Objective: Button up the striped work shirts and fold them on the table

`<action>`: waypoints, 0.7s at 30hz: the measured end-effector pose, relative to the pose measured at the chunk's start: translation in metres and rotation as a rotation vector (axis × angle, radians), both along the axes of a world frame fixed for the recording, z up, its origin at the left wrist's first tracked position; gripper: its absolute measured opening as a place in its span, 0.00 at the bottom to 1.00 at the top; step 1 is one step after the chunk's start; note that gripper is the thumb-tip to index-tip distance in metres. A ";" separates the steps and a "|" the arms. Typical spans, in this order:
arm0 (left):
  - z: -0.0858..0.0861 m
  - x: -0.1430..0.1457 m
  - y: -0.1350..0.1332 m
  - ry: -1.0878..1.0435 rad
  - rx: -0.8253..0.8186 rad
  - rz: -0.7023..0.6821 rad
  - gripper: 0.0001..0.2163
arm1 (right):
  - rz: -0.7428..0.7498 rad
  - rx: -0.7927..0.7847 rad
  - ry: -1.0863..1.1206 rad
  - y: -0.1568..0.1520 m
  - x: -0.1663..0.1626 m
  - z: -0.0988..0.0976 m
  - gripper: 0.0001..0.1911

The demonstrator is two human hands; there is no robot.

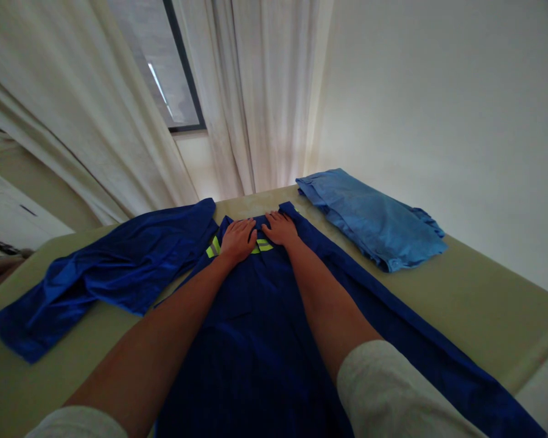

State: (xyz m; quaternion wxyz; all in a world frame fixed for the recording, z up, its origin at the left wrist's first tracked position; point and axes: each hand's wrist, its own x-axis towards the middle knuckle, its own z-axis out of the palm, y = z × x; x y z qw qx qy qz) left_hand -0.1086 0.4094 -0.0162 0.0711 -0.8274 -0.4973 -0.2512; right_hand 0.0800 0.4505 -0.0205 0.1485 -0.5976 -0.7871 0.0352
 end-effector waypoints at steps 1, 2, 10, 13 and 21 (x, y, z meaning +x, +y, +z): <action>0.002 0.000 -0.002 -0.003 0.011 -0.040 0.22 | -0.005 0.004 -0.002 0.000 0.000 0.001 0.32; 0.005 0.001 -0.004 -0.004 0.013 -0.089 0.23 | -0.010 0.006 -0.002 0.000 0.000 0.001 0.32; 0.050 0.096 -0.062 -0.224 -0.247 -0.769 0.27 | 0.014 0.089 0.041 -0.004 0.002 0.001 0.26; 0.076 0.126 -0.092 -0.199 -0.369 -0.953 0.29 | 0.015 0.158 0.083 -0.003 0.001 0.000 0.25; 0.141 0.154 -0.202 0.227 -0.377 -1.125 0.21 | 0.016 0.219 0.091 -0.007 0.003 0.009 0.20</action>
